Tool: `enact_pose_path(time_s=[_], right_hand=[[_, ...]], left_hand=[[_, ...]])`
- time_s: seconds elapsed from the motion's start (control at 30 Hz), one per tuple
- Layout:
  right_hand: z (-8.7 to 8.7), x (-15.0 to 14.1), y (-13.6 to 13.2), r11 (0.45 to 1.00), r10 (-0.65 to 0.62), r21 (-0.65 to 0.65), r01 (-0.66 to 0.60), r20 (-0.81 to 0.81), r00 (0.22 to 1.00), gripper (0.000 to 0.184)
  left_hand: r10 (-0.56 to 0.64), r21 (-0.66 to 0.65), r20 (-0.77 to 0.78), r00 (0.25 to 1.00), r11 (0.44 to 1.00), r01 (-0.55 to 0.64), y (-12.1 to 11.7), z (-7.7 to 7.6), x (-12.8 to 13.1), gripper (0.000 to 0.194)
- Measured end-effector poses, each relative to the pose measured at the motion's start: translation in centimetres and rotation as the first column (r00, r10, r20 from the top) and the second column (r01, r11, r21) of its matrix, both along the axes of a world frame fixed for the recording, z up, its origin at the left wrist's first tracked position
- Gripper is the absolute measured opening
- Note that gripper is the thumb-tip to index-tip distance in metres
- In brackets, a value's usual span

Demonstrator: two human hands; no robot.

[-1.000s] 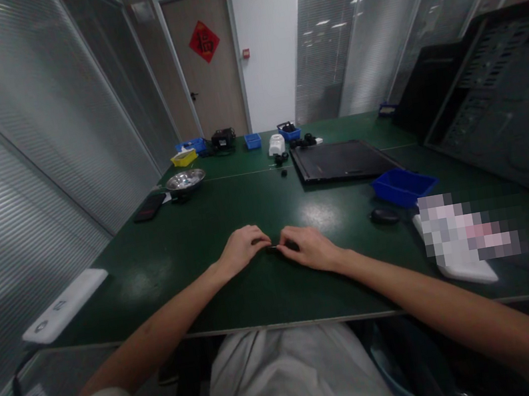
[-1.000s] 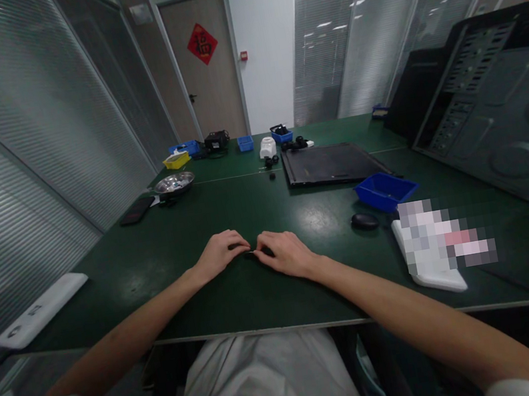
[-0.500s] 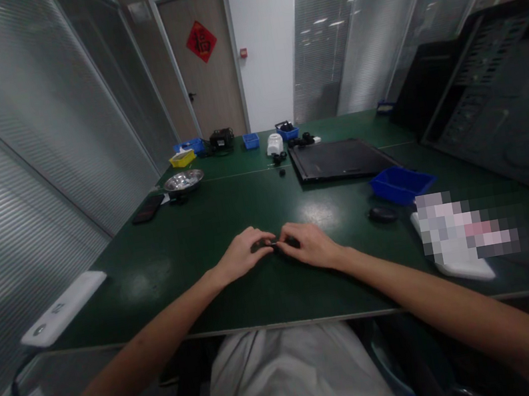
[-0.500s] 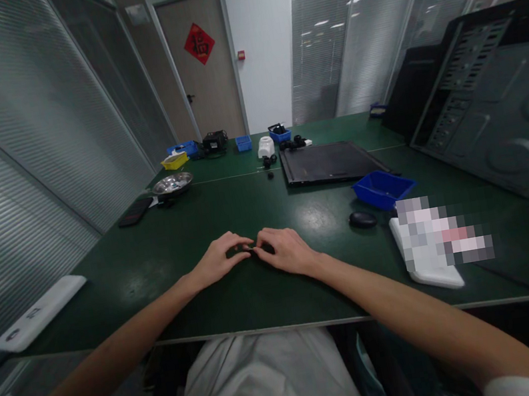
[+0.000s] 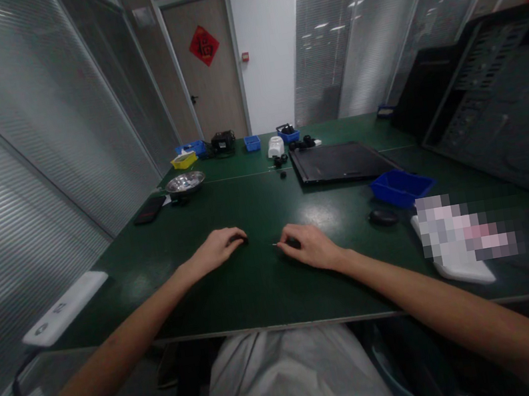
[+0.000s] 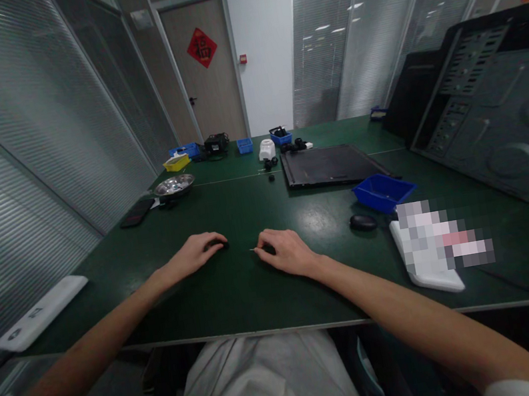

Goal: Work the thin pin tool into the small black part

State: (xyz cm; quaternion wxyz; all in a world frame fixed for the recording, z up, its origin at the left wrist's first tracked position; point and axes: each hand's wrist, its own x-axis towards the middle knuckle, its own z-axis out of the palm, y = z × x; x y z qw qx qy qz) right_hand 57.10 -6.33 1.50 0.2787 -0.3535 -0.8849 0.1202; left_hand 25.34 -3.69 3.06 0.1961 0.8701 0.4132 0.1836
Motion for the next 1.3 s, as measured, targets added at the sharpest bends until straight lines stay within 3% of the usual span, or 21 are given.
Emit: enact_pose_path(time_s=[0.1,0.17,0.23,0.33,0.43,0.63,1.03,1.3], right_hand=[[0.0,0.0,0.0,1.0,0.006,-0.002,-0.006,-0.002,1.0,0.014],[0.0,0.0,0.0,1.0,0.0,0.003,0.0,-0.003,1.0,0.014],[-0.1,0.1,0.1,1.0,-0.004,0.006,0.004,-0.005,1.0,0.014],[-0.1,0.1,0.1,1.0,0.0,-0.006,0.0,-0.007,1.0,0.014],[-0.1,0.1,0.0,1.0,0.0,-0.015,0.0,-0.007,1.0,0.015],[0.3,0.1,-0.1,1.0,0.006,-0.027,-0.007,-0.003,1.0,0.014],[0.3,0.1,-0.1,0.999,0.018,-0.038,-0.018,0.005,1.0,0.014],[-0.1,0.1,0.1,1.0,0.012,-0.019,-0.012,0.002,1.0,0.014]], left_hand=[[0.321,-0.076,-0.017,0.947,0.944,-0.321,2.9,0.4,-6.8,0.029],[0.542,-0.036,-0.061,0.838,0.838,-0.545,4.3,0.5,-11.9,0.028],[0.692,0.069,-0.132,0.71,0.721,-0.69,4.7,0.6,-16.8,0.029],[0.809,0.257,-0.217,0.546,0.587,-0.768,3.9,0.3,-22.5,0.031],[0.867,0.318,-0.227,0.443,0.496,-0.808,2.5,-0.1,-25.4,0.032],[0.92,0.367,-0.201,0.335,0.388,-0.846,1.8,-0.6,-26.5,0.036],[0.928,0.429,-0.177,0.329,0.373,-0.822,1.1,0.0,-25.2,0.028],[0.944,0.455,-0.214,0.249,0.322,-0.83,0.7,0.4,-23.6,0.031]])
